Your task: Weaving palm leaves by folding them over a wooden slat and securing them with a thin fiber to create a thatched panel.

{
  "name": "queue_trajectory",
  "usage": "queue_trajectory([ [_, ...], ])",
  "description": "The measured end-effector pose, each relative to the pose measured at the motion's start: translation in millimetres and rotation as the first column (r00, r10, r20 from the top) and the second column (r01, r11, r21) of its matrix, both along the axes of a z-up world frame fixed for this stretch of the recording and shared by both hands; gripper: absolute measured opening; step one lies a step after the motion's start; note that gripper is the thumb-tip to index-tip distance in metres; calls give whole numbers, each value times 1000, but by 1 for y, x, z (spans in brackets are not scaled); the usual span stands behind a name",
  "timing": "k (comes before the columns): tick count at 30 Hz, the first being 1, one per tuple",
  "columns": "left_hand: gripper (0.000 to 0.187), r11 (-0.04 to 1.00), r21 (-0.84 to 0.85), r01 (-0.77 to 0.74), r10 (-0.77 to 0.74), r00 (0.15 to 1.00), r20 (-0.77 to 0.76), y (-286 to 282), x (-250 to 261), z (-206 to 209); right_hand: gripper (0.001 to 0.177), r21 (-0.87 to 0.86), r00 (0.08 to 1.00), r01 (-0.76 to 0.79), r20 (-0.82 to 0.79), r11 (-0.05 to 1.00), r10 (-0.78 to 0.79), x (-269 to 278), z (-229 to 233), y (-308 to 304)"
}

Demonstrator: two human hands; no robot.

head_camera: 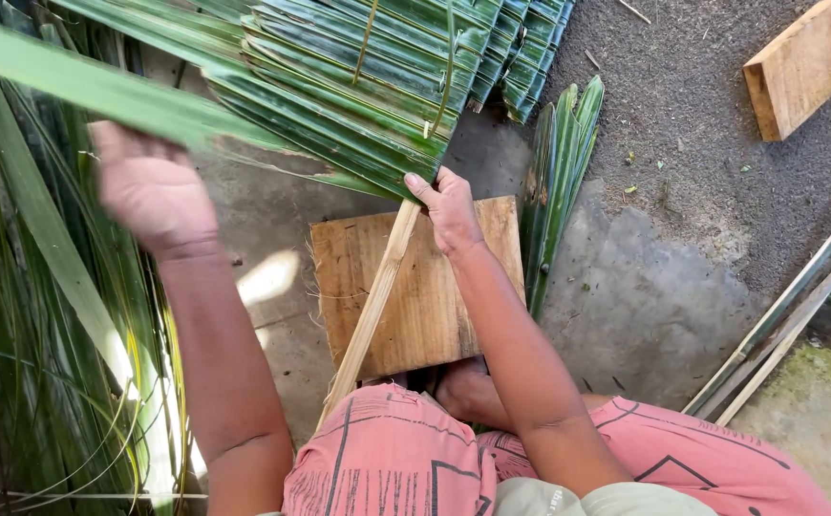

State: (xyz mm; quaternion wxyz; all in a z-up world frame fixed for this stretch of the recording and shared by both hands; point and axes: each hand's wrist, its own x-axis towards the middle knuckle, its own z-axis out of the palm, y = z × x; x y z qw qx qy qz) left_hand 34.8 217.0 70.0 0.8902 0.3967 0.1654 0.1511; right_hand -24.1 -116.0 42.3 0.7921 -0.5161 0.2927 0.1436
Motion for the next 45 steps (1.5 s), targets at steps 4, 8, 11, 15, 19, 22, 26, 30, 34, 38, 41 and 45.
queue_trajectory([
  [4, 26, 970, -235, -67, -55, 877, -477, -80, -35, -25, 25, -169, 997, 3, -70, 986, -15, -4, -33, -5],
  [8, 64, 941, -309, 136, -317, 675, -666, -172, -39, -18, 28, -104, 999, 5, -43, 995, -10, -1, -33, -8],
  [11, 60, 971, -220, 95, -225, 672, -706, -212, -33, -56, 28, -103, 999, -35, -20, 994, 33, 0, -28, -13],
  [15, 41, 998, 53, -31, 59, 726, -685, -235, -39, -53, 27, -155, 995, -96, -5, 983, 97, 4, -11, -11],
  [19, 38, 992, 26, -120, 106, 731, -674, -242, -46, -53, 27, -127, 999, -47, -2, 991, 47, -4, -10, -11],
  [22, 38, 986, 4, -164, 122, 720, -683, -241, -43, -56, 24, -220, 998, -49, 31, 974, 57, -11, 7, -6],
  [26, 39, 988, 14, -153, 118, 698, -706, -242, -41, -51, 35, -499, 977, -119, 96, 859, 191, -35, 6, -16],
  [30, 40, 988, 24, -153, 123, 681, -722, -241, -38, -47, 38, -812, 901, -41, 221, 582, 373, -40, 1, -24],
  [34, 41, 986, 18, -164, 123, 659, -742, -242, -36, -30, 64, -875, 724, 144, 411, 462, 553, -14, -2, -46],
  [38, 48, 987, 12, -163, 114, 634, -765, -243, -32, -27, 92, -961, 546, 98, 268, 258, 794, 10, 5, -61],
  [41, 55, 988, 12, -155, 105, 608, -787, -241, -27, -25, 98, -977, 409, 129, 207, 168, 889, 33, 11, -65],
  [45, 69, 994, 11, -111, 73, 575, -815, -239, -22, -36, 95, -968, 295, 206, 199, 141, 935, 50, 14, -69],
])
